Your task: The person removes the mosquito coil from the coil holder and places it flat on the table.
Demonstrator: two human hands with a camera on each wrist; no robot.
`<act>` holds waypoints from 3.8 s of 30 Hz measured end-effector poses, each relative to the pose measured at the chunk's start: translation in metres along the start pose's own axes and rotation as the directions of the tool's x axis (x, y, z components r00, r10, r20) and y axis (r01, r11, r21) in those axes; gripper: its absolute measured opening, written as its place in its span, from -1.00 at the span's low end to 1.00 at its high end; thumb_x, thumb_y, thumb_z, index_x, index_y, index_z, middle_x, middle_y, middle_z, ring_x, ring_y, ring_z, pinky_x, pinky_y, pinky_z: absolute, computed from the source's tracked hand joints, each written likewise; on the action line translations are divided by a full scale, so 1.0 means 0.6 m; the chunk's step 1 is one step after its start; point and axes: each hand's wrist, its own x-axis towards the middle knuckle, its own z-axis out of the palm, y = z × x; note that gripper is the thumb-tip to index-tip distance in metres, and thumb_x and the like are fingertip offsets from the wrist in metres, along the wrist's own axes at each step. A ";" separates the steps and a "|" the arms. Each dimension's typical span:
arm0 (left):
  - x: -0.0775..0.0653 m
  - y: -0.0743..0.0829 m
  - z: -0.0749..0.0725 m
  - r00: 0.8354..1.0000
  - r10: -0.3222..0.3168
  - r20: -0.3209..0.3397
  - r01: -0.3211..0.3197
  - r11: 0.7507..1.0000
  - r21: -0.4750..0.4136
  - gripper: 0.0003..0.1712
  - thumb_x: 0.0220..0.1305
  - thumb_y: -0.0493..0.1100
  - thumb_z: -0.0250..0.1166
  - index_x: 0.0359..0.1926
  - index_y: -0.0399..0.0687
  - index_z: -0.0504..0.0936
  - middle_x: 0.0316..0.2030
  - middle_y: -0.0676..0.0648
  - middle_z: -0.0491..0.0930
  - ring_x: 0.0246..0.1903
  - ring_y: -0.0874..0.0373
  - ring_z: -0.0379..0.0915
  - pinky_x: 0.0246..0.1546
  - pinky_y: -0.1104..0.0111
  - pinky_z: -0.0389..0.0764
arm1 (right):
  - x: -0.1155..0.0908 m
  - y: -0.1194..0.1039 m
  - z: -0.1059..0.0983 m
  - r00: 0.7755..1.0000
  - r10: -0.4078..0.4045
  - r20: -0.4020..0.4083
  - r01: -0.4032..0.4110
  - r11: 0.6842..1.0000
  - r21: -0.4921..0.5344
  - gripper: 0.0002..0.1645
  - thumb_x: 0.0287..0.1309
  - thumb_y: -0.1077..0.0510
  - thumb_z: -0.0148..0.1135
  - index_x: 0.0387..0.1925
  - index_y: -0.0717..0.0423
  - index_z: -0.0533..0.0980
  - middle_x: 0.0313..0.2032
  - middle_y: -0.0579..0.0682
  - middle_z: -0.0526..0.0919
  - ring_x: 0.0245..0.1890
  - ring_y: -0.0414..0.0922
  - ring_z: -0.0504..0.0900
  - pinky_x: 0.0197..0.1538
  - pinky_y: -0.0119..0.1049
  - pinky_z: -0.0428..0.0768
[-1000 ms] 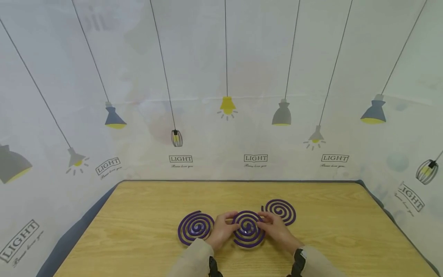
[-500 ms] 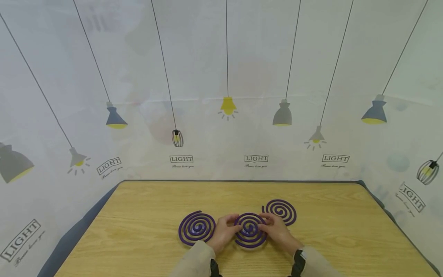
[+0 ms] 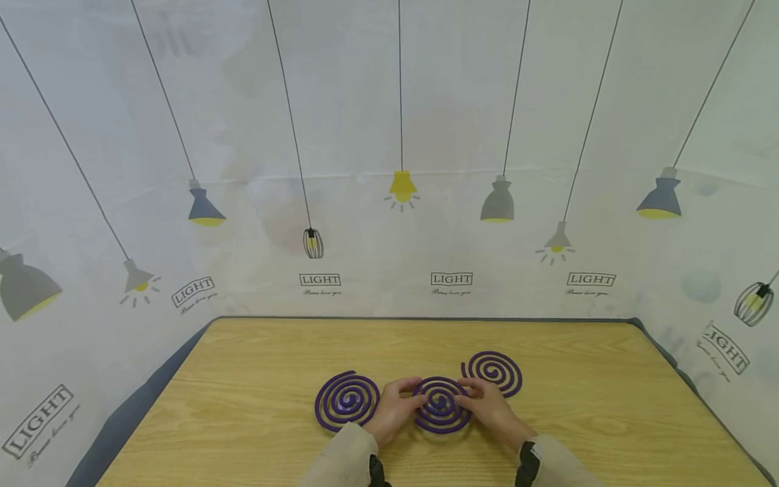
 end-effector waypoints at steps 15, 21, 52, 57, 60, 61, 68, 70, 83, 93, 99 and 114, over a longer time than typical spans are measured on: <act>0.013 -0.012 -0.010 0.999 0.034 0.016 -0.033 0.998 -0.062 -0.50 0.04 -0.37 0.23 0.06 -0.38 0.40 -0.07 -0.28 0.47 -0.23 0.03 0.52 -0.28 0.35 0.57 | 0.001 -0.007 -0.004 0.996 -0.075 -0.051 0.075 0.997 -0.007 -0.63 -0.04 0.34 0.21 -0.11 0.33 0.47 -0.36 0.07 0.57 -0.33 -0.09 0.52 -0.31 -0.36 0.52; 0.016 0.000 -0.021 0.999 0.020 0.046 -0.016 0.996 -0.090 -0.49 0.06 -0.35 0.23 0.09 -0.34 0.40 -0.03 -0.25 0.46 -0.21 0.07 0.51 -0.28 0.36 0.56 | 0.003 -0.014 -0.008 0.994 -0.072 -0.077 0.077 0.995 0.067 -0.74 0.01 0.40 0.12 -0.18 0.35 0.50 -0.45 0.04 0.57 -0.46 -0.14 0.52 -0.42 -0.40 0.54; 0.023 0.028 -0.038 0.993 0.087 -0.080 -0.091 0.995 -0.048 -0.56 0.10 -0.36 0.17 0.06 -0.34 0.41 -0.20 -0.25 0.48 -0.31 0.04 0.52 -0.37 0.32 0.58 | 0.033 -0.046 -0.015 0.998 0.003 -0.066 0.010 0.979 0.203 -0.72 0.11 0.34 0.08 -0.11 0.37 0.45 -0.36 0.11 0.56 -0.54 -0.12 0.55 -0.38 -0.14 0.60; 0.038 0.022 -0.035 0.985 0.081 -0.153 -0.085 0.996 -0.016 -0.59 0.09 -0.34 0.18 0.02 -0.29 0.45 -0.23 -0.18 0.49 -0.33 0.12 0.51 -0.38 0.35 0.58 | 0.042 -0.053 -0.015 0.997 0.037 -0.073 -0.020 0.976 0.217 -0.70 0.11 0.33 0.09 -0.08 0.33 0.45 -0.31 0.12 0.57 -0.52 -0.14 0.55 -0.34 -0.14 0.60; 0.046 0.025 -0.032 0.977 0.076 -0.201 -0.078 0.997 -0.003 -0.62 0.09 -0.33 0.19 -0.01 -0.27 0.49 -0.24 -0.17 0.49 -0.34 0.13 0.50 -0.39 0.37 0.58 | 0.046 -0.057 -0.015 0.995 0.062 -0.073 -0.044 0.972 0.232 -0.69 0.12 0.31 0.08 -0.06 0.31 0.44 -0.27 0.13 0.55 -0.50 -0.17 0.54 -0.32 -0.16 0.60; 0.048 0.026 -0.030 0.973 0.077 -0.216 -0.080 0.997 -0.003 -0.63 0.09 -0.33 0.19 -0.02 -0.27 0.49 -0.25 -0.16 0.49 -0.35 0.13 0.51 -0.40 0.37 0.58 | 0.047 -0.058 -0.015 0.995 0.064 -0.073 -0.046 0.972 0.231 -0.68 0.13 0.31 0.08 -0.05 0.31 0.44 -0.27 0.14 0.55 -0.51 -0.17 0.54 -0.32 -0.16 0.60; 0.062 0.024 -0.023 0.945 0.107 -0.308 -0.103 0.994 0.030 -0.67 0.01 -0.39 0.22 -0.11 -0.33 0.53 -0.30 -0.18 0.53 -0.40 0.11 0.51 -0.49 0.39 0.58 | 0.055 -0.061 -0.009 0.995 0.072 -0.063 -0.056 0.973 0.222 -0.67 0.13 0.33 0.06 -0.04 0.35 0.42 -0.23 0.21 0.54 -0.49 -0.14 0.56 -0.32 -0.14 0.60; 0.065 0.020 -0.021 0.938 0.103 -0.331 -0.096 0.995 0.040 -0.68 0.00 -0.39 0.23 -0.13 -0.34 0.53 -0.31 -0.18 0.53 -0.41 0.11 0.51 -0.49 0.39 0.59 | 0.058 -0.059 -0.007 0.995 0.074 -0.060 -0.059 0.975 0.215 -0.69 0.12 0.36 0.05 -0.06 0.36 0.41 -0.24 0.21 0.54 -0.47 -0.13 0.57 -0.32 -0.14 0.60; 0.081 0.009 -0.019 0.938 0.121 -0.325 -0.050 0.975 0.217 -0.65 -0.09 -0.49 0.25 -0.16 -0.43 0.51 -0.28 -0.26 0.53 -0.33 -0.02 0.51 -0.35 0.35 0.56 | 0.082 -0.028 0.009 0.995 0.036 -0.091 -0.020 0.984 0.177 -0.69 0.03 0.42 0.09 -0.12 0.43 0.45 -0.30 0.22 0.56 -0.39 -0.09 0.56 -0.33 -0.28 0.58; 0.086 0.000 -0.021 0.962 0.160 -0.223 -0.062 0.918 0.392 -0.61 -0.16 -0.52 0.28 -0.18 -0.47 0.50 -0.33 -0.24 0.54 -0.36 -0.01 0.49 -0.34 0.33 0.55 | 0.078 -0.012 0.010 0.994 -0.012 -0.111 0.007 0.999 -0.045 -0.76 0.00 0.38 0.15 -0.22 0.40 0.52 -0.28 0.21 0.58 -0.26 0.03 0.54 -0.20 -0.18 0.54; 0.086 0.003 -0.023 0.967 0.145 -0.210 -0.052 0.917 0.395 -0.61 -0.16 -0.53 0.27 -0.18 -0.46 0.50 -0.32 -0.24 0.53 -0.35 0.00 0.49 -0.35 0.33 0.55 | 0.076 -0.005 0.008 0.992 -0.049 -0.114 0.036 0.993 -0.112 -0.79 -0.01 0.31 0.17 -0.28 0.34 0.57 -0.30 0.17 0.60 -0.21 0.08 0.51 -0.12 -0.08 0.46; 0.215 -0.173 -0.040 0.937 0.298 -0.184 -0.177 0.856 0.486 -0.55 -0.30 -0.45 0.38 -0.22 -0.32 0.54 -0.42 -0.10 0.57 -0.45 0.17 0.49 -0.42 0.43 0.51 | 0.093 0.004 0.010 0.982 -0.121 -0.148 0.089 0.975 -0.206 -0.77 -0.09 0.35 0.21 -0.30 0.37 0.56 -0.40 0.13 0.61 -0.33 0.01 0.55 -0.22 -0.16 0.52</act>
